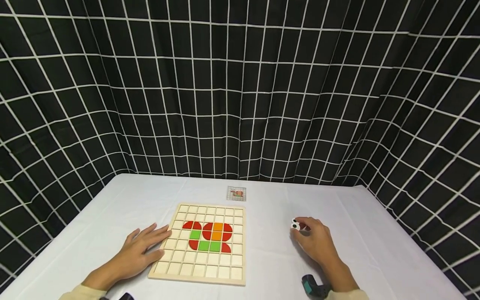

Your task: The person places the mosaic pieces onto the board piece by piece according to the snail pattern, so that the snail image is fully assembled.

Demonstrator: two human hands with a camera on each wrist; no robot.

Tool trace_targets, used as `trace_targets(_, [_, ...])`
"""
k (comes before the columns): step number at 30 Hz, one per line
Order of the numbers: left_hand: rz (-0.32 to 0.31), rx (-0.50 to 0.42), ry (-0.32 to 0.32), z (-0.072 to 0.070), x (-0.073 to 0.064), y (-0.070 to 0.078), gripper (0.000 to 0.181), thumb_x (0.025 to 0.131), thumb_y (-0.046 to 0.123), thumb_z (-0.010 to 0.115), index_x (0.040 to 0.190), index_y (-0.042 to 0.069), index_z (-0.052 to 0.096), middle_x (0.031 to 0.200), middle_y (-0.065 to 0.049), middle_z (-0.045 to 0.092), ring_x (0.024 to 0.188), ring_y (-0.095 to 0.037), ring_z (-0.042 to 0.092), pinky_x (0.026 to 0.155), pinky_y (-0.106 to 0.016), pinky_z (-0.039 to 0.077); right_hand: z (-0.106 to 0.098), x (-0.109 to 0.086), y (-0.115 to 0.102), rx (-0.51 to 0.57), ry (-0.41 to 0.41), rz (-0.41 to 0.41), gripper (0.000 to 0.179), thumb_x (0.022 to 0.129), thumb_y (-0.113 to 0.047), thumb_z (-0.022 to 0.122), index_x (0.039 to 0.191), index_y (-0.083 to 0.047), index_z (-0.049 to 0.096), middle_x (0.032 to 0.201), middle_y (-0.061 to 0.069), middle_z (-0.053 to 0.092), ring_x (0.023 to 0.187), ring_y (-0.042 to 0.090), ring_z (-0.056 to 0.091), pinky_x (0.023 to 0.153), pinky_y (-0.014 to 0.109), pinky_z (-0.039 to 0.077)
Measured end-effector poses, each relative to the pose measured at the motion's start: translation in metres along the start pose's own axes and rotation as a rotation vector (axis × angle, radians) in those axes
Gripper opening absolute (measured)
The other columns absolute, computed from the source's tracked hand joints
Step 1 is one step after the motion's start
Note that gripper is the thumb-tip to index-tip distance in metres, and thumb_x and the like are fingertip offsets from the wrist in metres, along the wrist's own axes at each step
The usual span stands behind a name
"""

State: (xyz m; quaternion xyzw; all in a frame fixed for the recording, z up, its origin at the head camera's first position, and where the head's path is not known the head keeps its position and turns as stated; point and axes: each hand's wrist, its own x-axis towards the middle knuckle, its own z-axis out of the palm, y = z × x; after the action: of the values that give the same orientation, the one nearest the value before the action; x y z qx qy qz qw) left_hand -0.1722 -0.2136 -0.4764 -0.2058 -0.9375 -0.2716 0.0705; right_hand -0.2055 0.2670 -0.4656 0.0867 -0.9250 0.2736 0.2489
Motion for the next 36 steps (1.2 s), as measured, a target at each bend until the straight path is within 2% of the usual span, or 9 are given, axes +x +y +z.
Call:
trace_targets(3, [-0.005,-0.003,-0.006,0.0,0.001,0.001,0.046,0.091,0.026,0.062,0.135,0.012,0.059,0.145,-0.001,0.047,0.139,-0.035,0.027,0.107,-0.061,0.003,0.0,0.003,-0.007,0.032,0.091,-0.109,0.025,0.074,-0.007,0.082,0.098,-0.005,0.074,0.078,-0.009,0.06,0.072,0.014,0.054,0.062,0.03,0.047])
trace_targets(5, [-0.008,-0.003,-0.008,-0.001,0.001,0.001,0.046,0.091,0.026,0.062,0.135,0.013,0.059,0.144,-0.001,0.047,0.139,-0.035,0.027,0.107,-0.061,0.003,0.0,0.005,-0.013,0.054,0.127,-0.154,0.022,0.073,-0.007,0.083,0.094,-0.007,0.075,0.076,-0.012,0.059,0.071,0.014,0.054,0.062,0.03,0.046])
trace_targets(13, [-0.013,-0.003,-0.009,0.001,0.001,0.001,0.046,0.091,0.026,0.062,0.135,0.013,0.059,0.145,-0.001,0.047,0.139,-0.034,0.027,0.107,-0.061,0.003,0.006,0.018,-0.047,0.127,0.175,-0.174,0.021,0.071,-0.011,0.086,0.086,-0.008,0.072,0.074,-0.001,0.06,0.072,0.022,0.055,0.064,0.034,0.048])
trace_targets(20, [-0.024,-0.025,-0.016,0.0,0.002,0.001,0.046,0.092,0.026,0.062,0.135,0.012,0.058,0.146,-0.001,0.045,0.14,-0.035,0.025,0.107,-0.062,0.001,0.018,0.032,-0.074,0.171,0.2,-0.237,0.023,0.07,-0.01,0.087,0.086,-0.005,0.071,0.074,0.002,0.059,0.073,0.02,0.055,0.066,0.03,0.048])
trace_targets(24, [-0.031,-0.022,-0.016,-0.001,0.002,0.0,0.046,0.092,0.026,0.062,0.135,0.013,0.058,0.146,-0.001,0.045,0.14,-0.035,0.025,0.107,-0.062,0.001,0.029,0.039,-0.091,0.21,0.192,-0.251,0.022,0.071,-0.01,0.086,0.087,-0.005,0.072,0.076,0.004,0.061,0.074,0.02,0.055,0.067,0.036,0.05])
trace_targets(32, [-0.033,-0.014,-0.013,-0.001,0.001,0.0,0.046,0.091,0.026,0.062,0.134,0.013,0.059,0.145,0.0,0.046,0.14,-0.034,0.025,0.108,-0.061,0.002,0.058,0.049,-0.136,0.312,0.118,-0.196,0.022,0.074,-0.014,0.085,0.09,-0.005,0.072,0.08,0.004,0.062,0.079,0.026,0.055,0.07,0.041,0.048])
trace_targets(36, [-0.034,-0.022,-0.018,-0.001,0.002,0.001,0.046,0.091,0.027,0.062,0.134,0.012,0.059,0.145,0.0,0.046,0.14,-0.033,0.025,0.108,-0.06,0.002,0.073,0.052,-0.157,0.339,0.082,-0.182,0.023,0.076,-0.018,0.084,0.091,-0.006,0.072,0.084,0.001,0.065,0.081,0.023,0.056,0.071,0.04,0.049])
